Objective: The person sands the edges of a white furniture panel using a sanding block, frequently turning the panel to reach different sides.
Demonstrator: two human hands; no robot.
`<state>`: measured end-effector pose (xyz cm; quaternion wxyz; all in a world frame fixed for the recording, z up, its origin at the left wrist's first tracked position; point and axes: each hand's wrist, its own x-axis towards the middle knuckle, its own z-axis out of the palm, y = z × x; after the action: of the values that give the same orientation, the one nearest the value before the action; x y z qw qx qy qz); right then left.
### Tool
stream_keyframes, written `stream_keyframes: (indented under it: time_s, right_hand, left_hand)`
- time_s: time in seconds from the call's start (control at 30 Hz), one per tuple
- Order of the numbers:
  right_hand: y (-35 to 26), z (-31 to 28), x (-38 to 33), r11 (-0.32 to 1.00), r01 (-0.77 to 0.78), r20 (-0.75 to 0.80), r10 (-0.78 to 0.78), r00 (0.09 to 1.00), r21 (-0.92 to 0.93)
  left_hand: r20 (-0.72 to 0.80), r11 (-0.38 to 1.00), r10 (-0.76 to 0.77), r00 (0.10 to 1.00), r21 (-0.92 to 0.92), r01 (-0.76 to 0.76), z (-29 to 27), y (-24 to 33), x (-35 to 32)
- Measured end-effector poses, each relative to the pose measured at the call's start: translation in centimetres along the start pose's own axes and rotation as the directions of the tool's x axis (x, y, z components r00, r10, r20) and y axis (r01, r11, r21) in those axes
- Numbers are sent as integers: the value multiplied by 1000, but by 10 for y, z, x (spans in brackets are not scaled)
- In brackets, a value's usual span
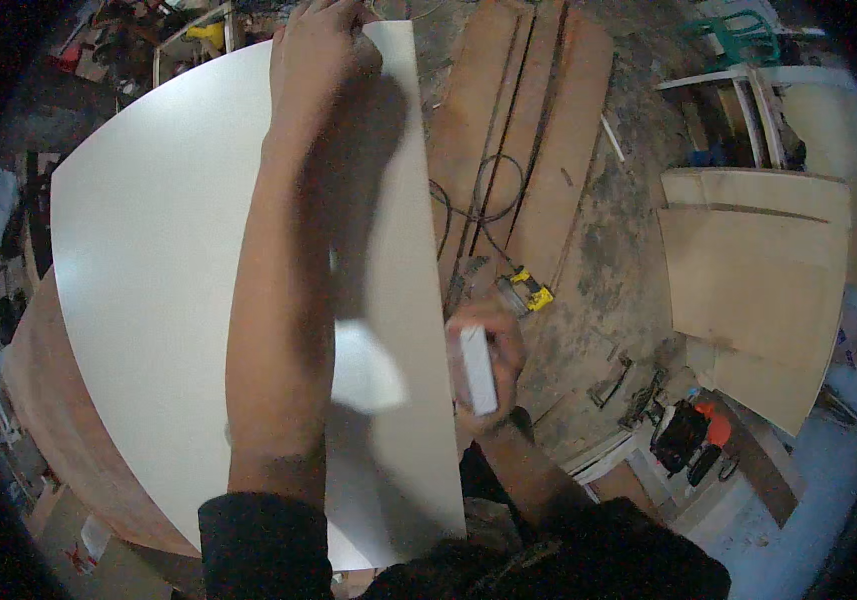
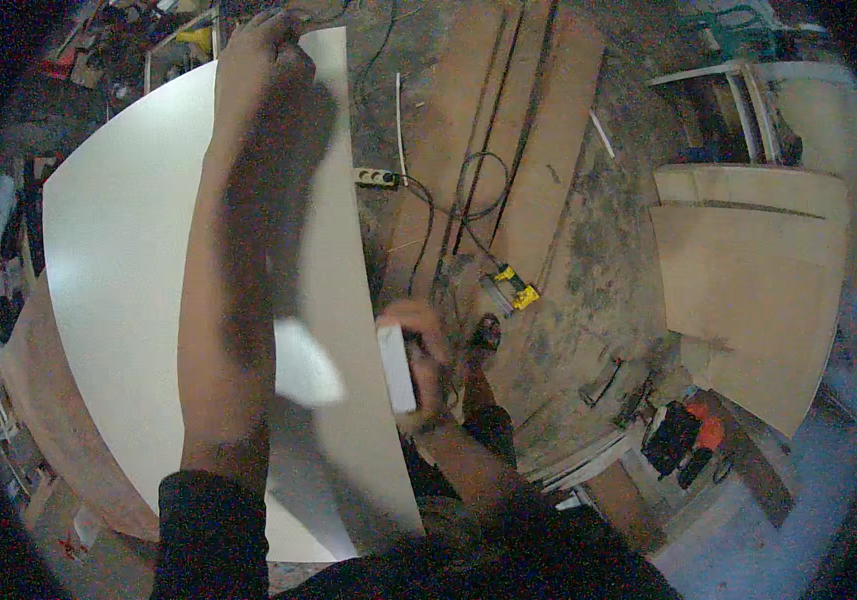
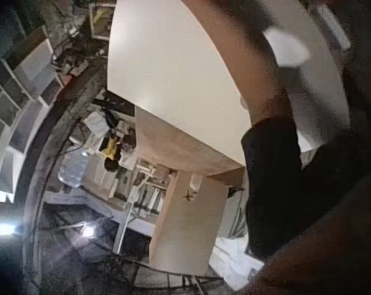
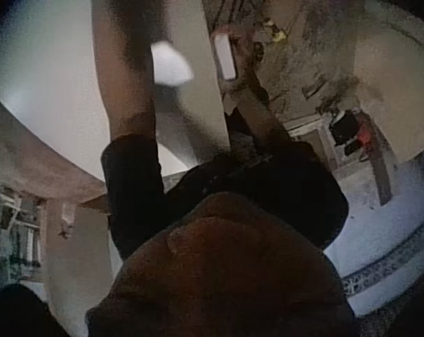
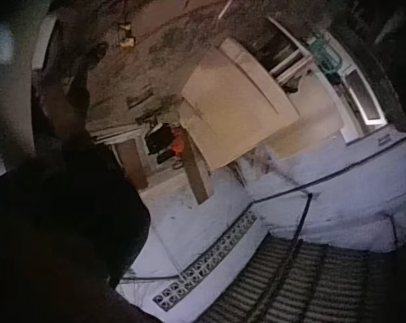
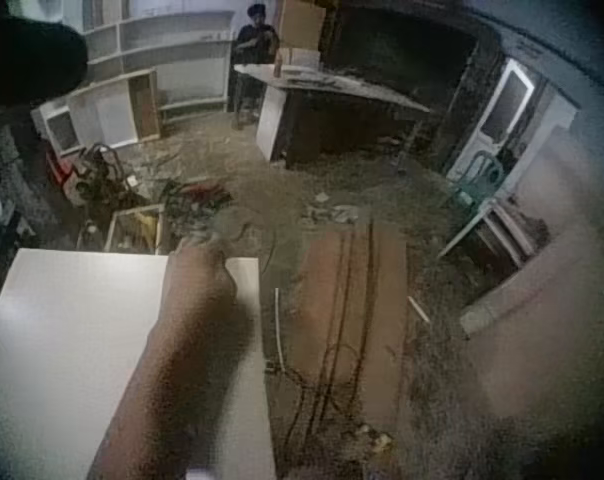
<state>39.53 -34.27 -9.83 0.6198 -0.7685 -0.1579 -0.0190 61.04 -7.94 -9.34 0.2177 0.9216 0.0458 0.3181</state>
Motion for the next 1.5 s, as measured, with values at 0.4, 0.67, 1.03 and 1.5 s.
stream_keyframes:
  time_s: [0.4, 0.67, 1.03, 1.5]
  right_hand:
    - [-69, -114, -195, 542, -311, -209, 697, 686, 781]
    - [-8, -206, -257, 217, -387, 121, 720, 683, 896]
    - [-62, -165, -270, 146, -589, 308, 739, 599, 795]
    - [0, -183, -251, 246, -579, 255, 718, 648, 777]
  left_hand:
    - [302, 900, 424, 854, -36, -434, -17, 18, 0]
    - [462, 710, 689, 558, -278, -647, -68, 48, -21]
    - [451, 626, 767, 456, -373, -685, -87, 82, -86]
    - [82, 946, 197, 977, -277, -168, -7, 35, -21]
